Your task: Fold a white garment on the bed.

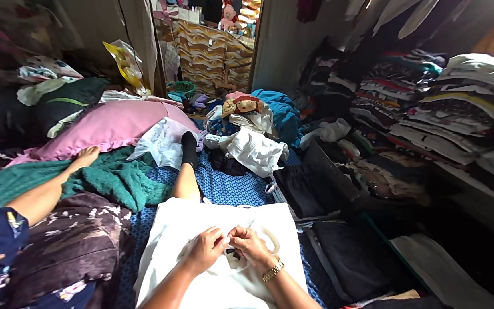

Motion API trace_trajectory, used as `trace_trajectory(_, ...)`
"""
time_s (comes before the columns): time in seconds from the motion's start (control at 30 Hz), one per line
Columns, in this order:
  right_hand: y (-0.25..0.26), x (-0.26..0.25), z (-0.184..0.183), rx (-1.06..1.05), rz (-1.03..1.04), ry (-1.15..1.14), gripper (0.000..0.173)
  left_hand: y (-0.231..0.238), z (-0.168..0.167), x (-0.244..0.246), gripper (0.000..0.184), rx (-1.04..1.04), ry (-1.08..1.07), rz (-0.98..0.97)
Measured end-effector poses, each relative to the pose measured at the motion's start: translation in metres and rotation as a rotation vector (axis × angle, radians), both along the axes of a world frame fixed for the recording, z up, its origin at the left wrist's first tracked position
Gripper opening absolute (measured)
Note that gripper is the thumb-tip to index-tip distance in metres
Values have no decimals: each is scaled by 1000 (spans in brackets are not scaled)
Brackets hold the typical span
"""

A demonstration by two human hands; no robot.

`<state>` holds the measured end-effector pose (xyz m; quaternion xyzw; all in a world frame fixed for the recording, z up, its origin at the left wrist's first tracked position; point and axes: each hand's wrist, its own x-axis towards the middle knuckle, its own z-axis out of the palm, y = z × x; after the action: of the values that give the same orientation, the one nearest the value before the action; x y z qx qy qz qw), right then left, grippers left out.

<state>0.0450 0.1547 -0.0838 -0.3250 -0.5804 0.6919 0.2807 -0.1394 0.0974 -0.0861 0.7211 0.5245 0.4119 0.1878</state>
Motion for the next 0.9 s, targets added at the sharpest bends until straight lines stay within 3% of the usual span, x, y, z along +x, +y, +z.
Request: trace_trajectory(0.9,0,-1,-1,39,1,-35,8,-1,3,1,30,-54,-22,15)
